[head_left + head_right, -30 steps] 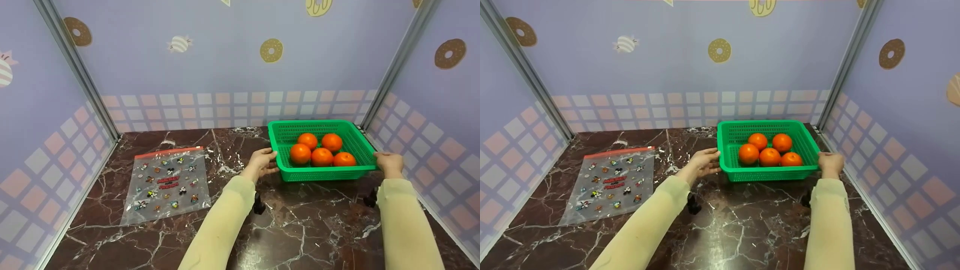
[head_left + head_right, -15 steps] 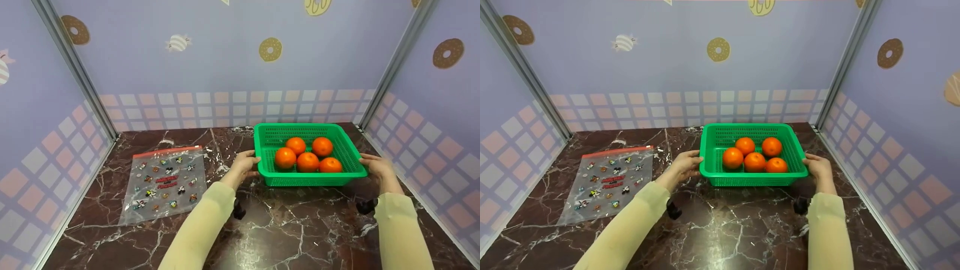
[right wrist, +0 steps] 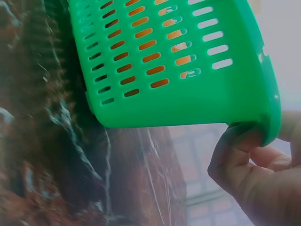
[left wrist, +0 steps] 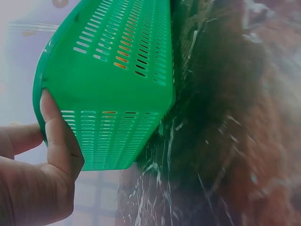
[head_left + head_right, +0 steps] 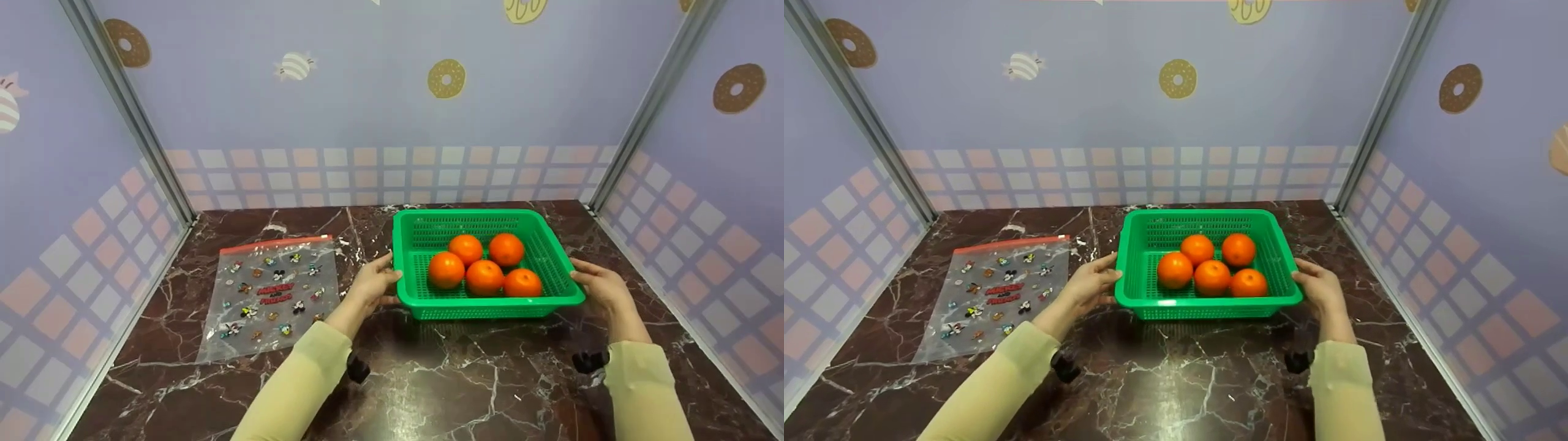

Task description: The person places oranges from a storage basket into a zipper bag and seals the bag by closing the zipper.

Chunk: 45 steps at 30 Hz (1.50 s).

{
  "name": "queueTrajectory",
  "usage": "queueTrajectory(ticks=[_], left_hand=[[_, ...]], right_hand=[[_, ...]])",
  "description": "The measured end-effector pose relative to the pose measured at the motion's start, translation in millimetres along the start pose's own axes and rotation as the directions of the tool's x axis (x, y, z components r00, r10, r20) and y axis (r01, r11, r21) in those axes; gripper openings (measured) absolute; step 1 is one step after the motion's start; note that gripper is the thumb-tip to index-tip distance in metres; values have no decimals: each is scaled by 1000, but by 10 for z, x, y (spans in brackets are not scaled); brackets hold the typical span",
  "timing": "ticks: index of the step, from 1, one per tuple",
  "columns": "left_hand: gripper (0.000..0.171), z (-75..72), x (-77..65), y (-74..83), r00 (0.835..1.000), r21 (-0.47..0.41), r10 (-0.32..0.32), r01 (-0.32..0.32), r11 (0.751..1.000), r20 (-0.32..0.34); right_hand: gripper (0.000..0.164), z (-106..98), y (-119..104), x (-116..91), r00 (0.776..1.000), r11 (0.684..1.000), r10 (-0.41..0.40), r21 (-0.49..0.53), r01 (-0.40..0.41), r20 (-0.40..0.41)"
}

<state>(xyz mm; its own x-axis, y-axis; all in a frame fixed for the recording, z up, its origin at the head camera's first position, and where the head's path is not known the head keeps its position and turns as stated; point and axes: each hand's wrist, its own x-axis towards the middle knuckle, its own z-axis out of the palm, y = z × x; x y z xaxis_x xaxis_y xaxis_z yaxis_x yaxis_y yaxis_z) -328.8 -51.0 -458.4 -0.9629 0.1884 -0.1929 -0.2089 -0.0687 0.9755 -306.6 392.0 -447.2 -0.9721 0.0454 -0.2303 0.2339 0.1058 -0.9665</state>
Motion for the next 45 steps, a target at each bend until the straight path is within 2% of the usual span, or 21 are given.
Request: queueTrajectory(ticks=[5, 10, 13, 17, 26, 32, 34, 41, 45], left_hand=[[64, -107, -125, -4, 1000, 9, 7, -7, 1000, -10], [63, -276, -250, -49, 1000, 11, 15, -14, 1000, -25], [64, -379, -349, -65, 999, -4, 8, -8, 1000, -33], [66, -515, -474, -66, 1000, -18, -2, 1, 1000, -19], [64, -781, -701, -82, 1000, -1, -15, 15, 1000, -1], [66, -903, -846, -79, 1000, -13, -19, 19, 1000, 10], [66, -924, -879, -77, 1000, -10, -19, 19, 1000, 7], [68, -980, -920, -49, 999, -13, -30, 30, 999, 43], [69, -1033, -892, -9, 997, 44, -43, 40, 998, 65]], right_hand=[[70, 102, 54, -92, 999, 1000, -30, 5, 30, 37], [67, 255, 101, -161, 996, 994, -71, -84, 75, 53], [65, 357, 108, -225, 994, 979, -102, -175, 108, 43], [63, 485, 108, -299, 991, 964, -129, -228, 136, 43], [60, 727, 140, -432, 988, 972, -140, -180, 149, 65], [59, 857, 169, -495, 985, 986, -141, -74, 149, 104], [58, 880, 178, -509, 985, 987, -137, -67, 144, 105], [58, 918, 191, -526, 986, 989, -133, -56, 139, 101], [58, 918, 189, -517, 985, 988, -136, -58, 142, 105]])
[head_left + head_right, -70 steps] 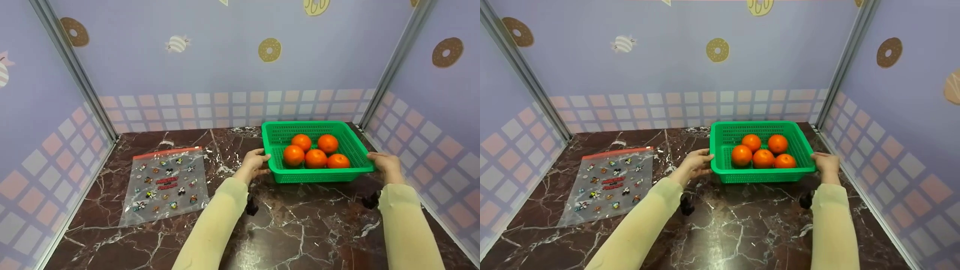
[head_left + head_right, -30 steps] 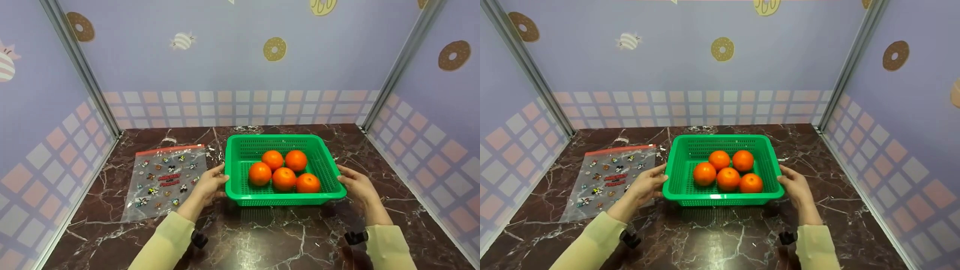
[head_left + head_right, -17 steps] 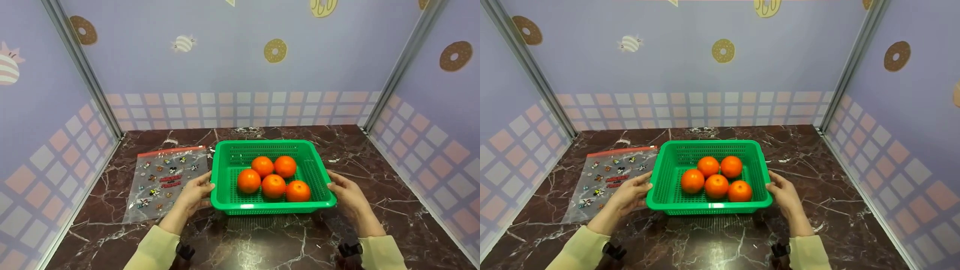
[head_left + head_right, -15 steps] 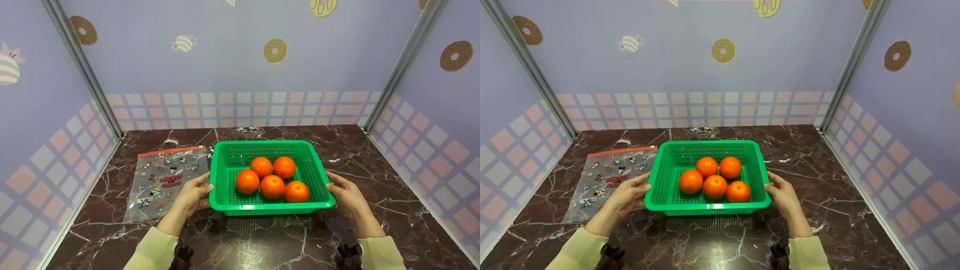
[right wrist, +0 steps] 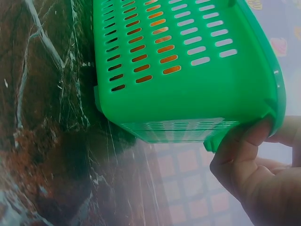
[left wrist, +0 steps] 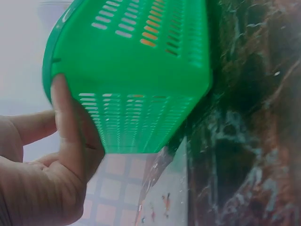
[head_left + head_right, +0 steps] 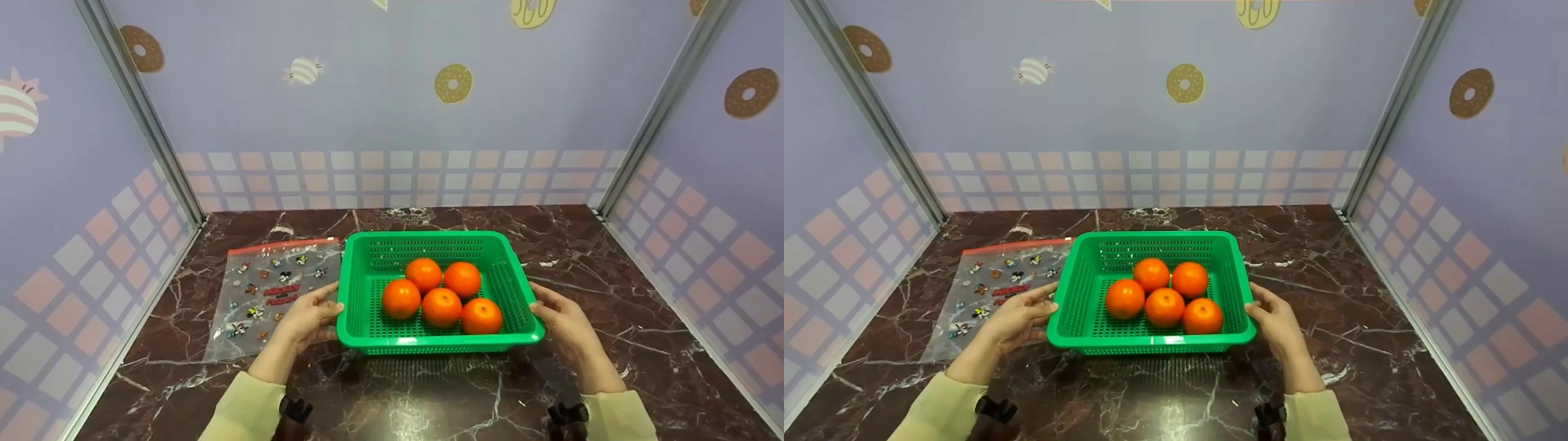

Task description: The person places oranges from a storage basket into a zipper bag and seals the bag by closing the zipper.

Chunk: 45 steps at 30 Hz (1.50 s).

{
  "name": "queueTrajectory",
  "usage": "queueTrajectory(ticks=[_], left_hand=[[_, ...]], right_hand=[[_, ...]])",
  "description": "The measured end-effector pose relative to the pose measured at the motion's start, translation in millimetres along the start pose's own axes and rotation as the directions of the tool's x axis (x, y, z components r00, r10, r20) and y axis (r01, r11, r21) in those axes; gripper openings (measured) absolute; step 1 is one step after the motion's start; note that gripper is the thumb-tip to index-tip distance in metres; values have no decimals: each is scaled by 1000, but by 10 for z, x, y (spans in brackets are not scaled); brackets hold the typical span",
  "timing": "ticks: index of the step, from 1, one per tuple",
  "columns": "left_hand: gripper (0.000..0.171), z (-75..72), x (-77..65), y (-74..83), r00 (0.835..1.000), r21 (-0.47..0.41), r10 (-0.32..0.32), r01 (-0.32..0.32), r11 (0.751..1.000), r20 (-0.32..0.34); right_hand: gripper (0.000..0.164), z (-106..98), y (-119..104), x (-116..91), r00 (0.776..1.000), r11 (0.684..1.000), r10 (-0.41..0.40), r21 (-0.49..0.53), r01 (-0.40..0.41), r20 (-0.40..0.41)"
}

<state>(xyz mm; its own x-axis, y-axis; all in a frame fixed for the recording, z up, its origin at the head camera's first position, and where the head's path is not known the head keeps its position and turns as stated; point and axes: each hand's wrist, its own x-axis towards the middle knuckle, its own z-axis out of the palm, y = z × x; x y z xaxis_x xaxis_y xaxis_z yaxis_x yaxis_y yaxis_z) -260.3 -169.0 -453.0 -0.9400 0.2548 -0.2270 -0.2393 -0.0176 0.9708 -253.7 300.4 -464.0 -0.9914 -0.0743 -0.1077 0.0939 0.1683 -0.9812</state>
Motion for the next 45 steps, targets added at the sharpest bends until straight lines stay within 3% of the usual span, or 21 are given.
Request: queueTrajectory(ticks=[4, 7, 8, 10, 12, 14, 16, 19, 22, 24, 28, 29, 33, 36, 41, 43, 45], left_hand=[[63, -117, 95, 44, 998, 108, -18, 23, 994, -54], [63, -291, 215, 95, 981, 278, -6, 61, 959, -194], [64, -362, 265, 117, 966, 362, 9, 88, 928, -258], [69, -514, 370, 168, 926, 507, 34, 175, 844, -376], [76, -650, 468, 217, 871, 595, 40, 301, 745, -490], [82, -751, 557, 255, 827, 606, 9, 405, 684, -563], [86, -814, 624, 287, 804, 599, -49, 481, 641, -593], [88, -838, 692, 292, 804, 613, -144, 542, 575, -577], [88, -814, 735, 255, 795, 616, -207, 580, 533, -570], [88, -807, 752, 223, 788, 626, -216, 596, 503, -576], [86, -803, 785, 155, 775, 656, -168, 611, 443, -609], [86, -813, 794, 134, 771, 658, -161, 615, 434, -616], [93, -866, 803, 28, 700, 518, -201, 663, 541, -685], [102, -940, 777, -34, 667, 434, -236, 672, 599, -707], [104, -1050, 704, -2, 700, 484, -250, 665, 569, -669], [106, -1092, 662, 43, 722, 525, -261, 660, 537, -640], [101, -1137, 602, 85, 756, 591, -263, 640, 491, -599]], right_hand=[[58, 0, -6, 0, 1000, 1000, 0, -2, 0, -6], [59, 3, -11, -2, 1000, 1000, 5, 3, -5, -6], [59, 5, -13, -2, 1000, 1000, 6, 7, -6, -6], [59, 5, -12, 1, 1000, 1000, 9, 16, -9, -9], [59, 2, -15, 7, 1000, 1000, 7, 6, -7, -8], [59, 3, -19, 14, 1000, 1000, 5, -1, -5, -7], [60, 2, -24, 21, 1000, 1000, 3, -11, -3, -2], [60, -2, -28, 22, 1000, 1000, 7, -5, -7, 4], [61, -9, -19, 18, 1000, 1000, 4, 6, -4, 12], [60, -15, -5, 14, 1000, 1000, -4, 9, 4, 16], [60, -17, 10, 9, 1000, 1000, -15, 13, 14, 20], [59, -18, 10, 10, 1000, 1000, -16, 14, 16, 21], [61, -10, 0, 11, 1000, 1000, -11, 12, 10, 25], [62, -2, -2, 12, 1000, 1000, -7, 8, 7, 29], [62, -7, 3, 6, 1000, 1000, -9, 13, 9, 25], [61, -10, 8, 3, 1000, 1000, -3, 19, 3, 16], [60, -11, 12, 1, 1000, 1000, 3, 24, -3, 12]])
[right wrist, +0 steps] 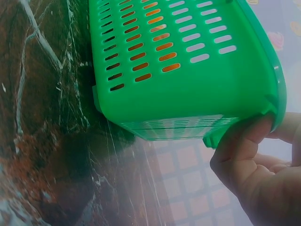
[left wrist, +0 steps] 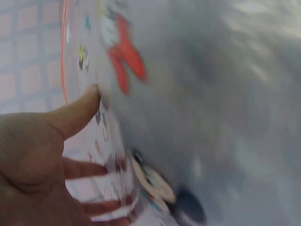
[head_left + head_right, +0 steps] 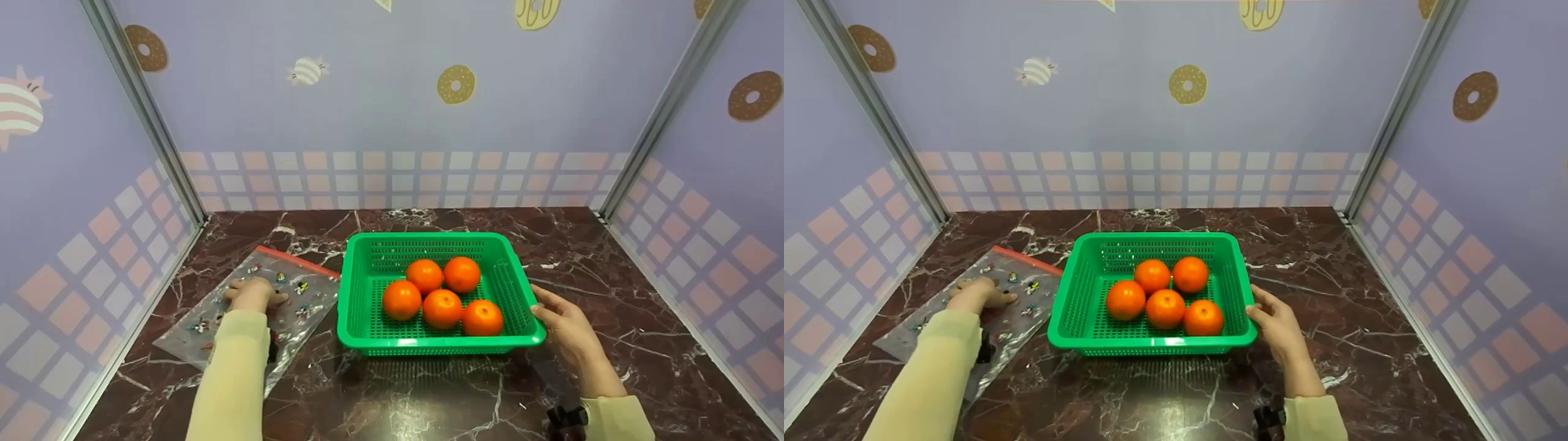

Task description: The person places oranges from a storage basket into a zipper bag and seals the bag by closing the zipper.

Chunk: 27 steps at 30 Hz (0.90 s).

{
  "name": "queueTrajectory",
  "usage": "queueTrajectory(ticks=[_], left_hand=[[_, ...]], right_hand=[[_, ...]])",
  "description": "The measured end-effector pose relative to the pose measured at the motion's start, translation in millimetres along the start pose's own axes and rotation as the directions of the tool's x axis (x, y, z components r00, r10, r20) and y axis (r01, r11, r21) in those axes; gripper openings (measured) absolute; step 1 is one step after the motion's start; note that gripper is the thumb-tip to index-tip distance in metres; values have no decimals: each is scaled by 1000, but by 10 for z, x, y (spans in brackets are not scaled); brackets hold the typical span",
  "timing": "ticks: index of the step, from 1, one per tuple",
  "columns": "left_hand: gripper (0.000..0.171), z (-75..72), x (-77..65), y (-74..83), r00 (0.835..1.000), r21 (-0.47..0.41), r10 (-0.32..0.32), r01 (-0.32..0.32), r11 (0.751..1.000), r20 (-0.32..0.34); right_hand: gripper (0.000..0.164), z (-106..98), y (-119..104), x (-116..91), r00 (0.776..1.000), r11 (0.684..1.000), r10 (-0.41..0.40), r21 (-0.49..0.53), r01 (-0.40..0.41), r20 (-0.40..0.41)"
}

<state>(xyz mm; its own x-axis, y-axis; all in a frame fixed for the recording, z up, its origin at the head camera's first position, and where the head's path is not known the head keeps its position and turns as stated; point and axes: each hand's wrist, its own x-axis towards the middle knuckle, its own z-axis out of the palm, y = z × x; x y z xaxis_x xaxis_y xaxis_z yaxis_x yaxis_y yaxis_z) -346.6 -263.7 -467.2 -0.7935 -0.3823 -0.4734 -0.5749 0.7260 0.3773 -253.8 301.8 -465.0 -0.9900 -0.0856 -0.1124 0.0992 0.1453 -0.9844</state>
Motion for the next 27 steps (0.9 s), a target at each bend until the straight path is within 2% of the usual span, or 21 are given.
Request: queueTrajectory(ticks=[2, 4, 6, 8, 12, 13, 16, 20, 23, 26, 27], left_hand=[[94, -65, -20, -58, 998, 80, 58, -60, 995, 32], [81, -120, -37, -129, 988, 158, 143, -150, 976, 55], [74, -175, -43, -205, 973, 203, 218, -230, 952, 83], [74, -223, -35, -277, 948, 237, 306, -319, 918, 91], [88, -288, -12, -406, 901, 240, 420, -434, 868, 110], [91, -297, -6, -431, 892, 226, 436, -451, 863, 118], [99, -305, 3, -482, 881, 185, 452, -471, 862, 137], [100, -307, -19, -498, 882, 171, 448, -468, 867, 145], [96, -307, -61, -469, 897, 192, 419, -440, 877, 144], [82, -280, -99, -364, 912, 256, 392, -410, 875, 121], [72, -261, -111, -312, 917, 277, 384, -399, 874, 109]], right_hand=[[60, 0, 8, -2, 1000, 1000, 6, 1, -6, -2], [59, 2, 13, -2, 1000, 1000, 2, 8, -2, -4], [59, 2, 16, -2, 1000, 1000, -2, 13, 2, -2], [59, 3, 15, -4, 1000, 1000, -4, 13, 4, -4], [59, -6, 10, -6, 1000, 1000, 0, 1, 0, -6], [60, -8, 8, -7, 1000, 1000, 2, -3, -2, -9], [61, -15, 5, -6, 1000, 1000, -3, -9, 3, -5], [61, -10, 12, -6, 1000, 1000, -4, -4, 4, -2], [60, -3, 18, -9, 1000, 1000, 2, 2, -2, 1], [60, -6, 18, -9, 1000, 1000, -5, 6, 5, 10], [60, -7, 17, -8, 1000, 1000, -10, 9, 10, 13]])
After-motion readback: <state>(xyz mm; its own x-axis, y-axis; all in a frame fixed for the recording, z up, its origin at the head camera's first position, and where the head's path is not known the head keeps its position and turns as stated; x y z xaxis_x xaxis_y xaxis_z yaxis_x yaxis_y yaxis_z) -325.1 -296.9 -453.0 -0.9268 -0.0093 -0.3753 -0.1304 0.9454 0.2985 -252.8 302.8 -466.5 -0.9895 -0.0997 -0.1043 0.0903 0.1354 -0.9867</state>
